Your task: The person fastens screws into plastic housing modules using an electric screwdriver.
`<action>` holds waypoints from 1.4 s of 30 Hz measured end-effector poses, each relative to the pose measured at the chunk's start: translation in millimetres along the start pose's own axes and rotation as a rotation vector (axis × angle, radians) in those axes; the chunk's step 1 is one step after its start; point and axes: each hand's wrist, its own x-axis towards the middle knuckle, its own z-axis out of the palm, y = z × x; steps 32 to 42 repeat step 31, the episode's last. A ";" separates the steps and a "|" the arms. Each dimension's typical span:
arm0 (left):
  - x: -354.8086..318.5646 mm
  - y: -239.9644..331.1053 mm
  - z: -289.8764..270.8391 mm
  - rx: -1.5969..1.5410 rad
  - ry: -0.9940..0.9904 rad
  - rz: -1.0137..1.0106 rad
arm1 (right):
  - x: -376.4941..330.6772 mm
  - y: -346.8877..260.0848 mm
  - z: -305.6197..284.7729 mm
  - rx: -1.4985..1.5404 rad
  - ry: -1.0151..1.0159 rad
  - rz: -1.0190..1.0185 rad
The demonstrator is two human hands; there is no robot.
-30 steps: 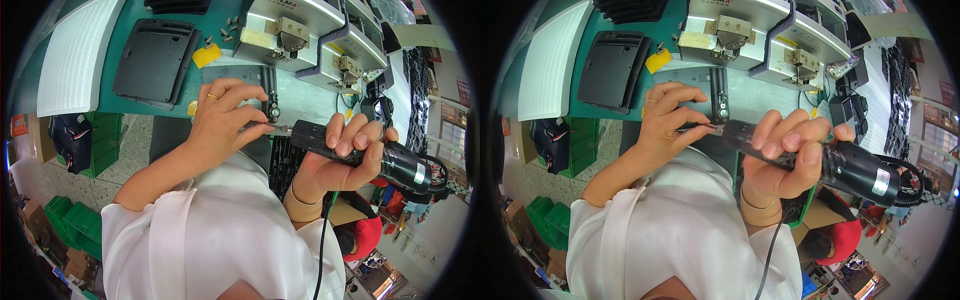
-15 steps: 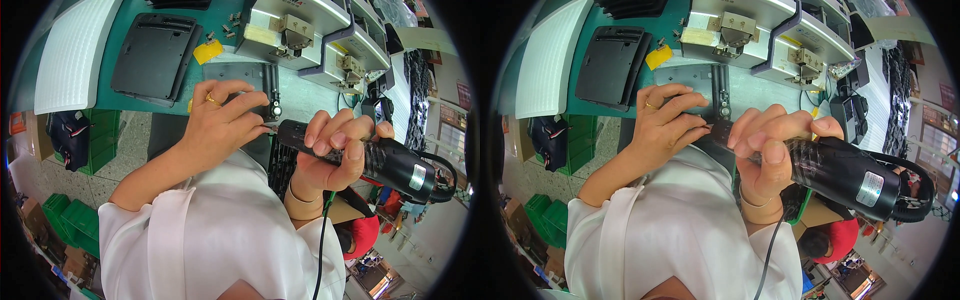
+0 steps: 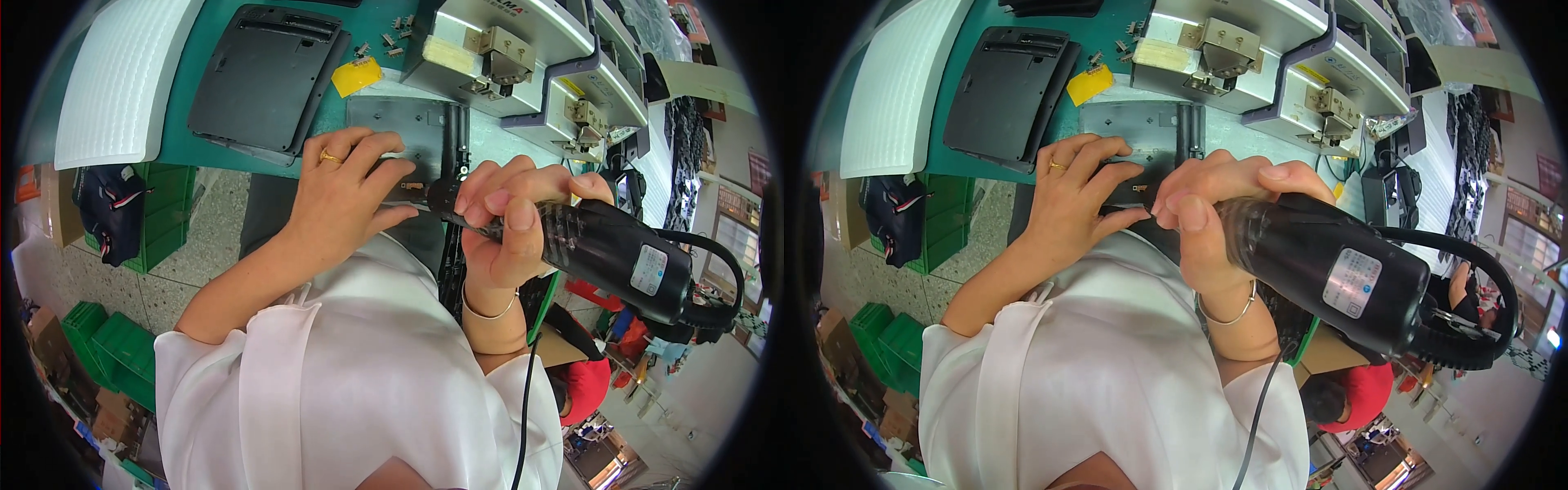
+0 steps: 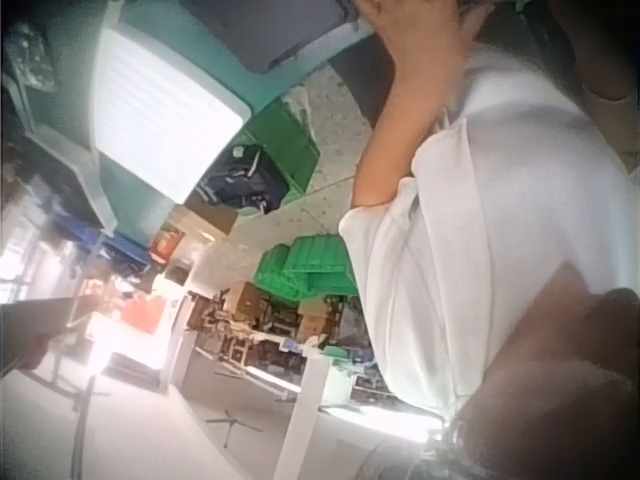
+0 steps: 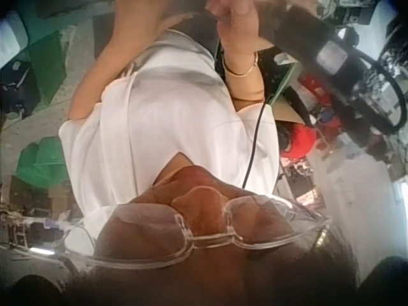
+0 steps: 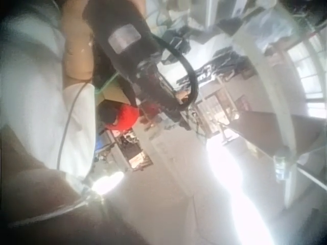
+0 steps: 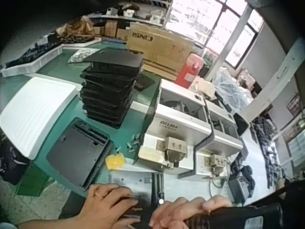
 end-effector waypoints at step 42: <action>-7.1 -8.8 8.1 -0.069 0.055 -0.016 | -5.7 14.8 25.8 -0.202 -0.077 0.012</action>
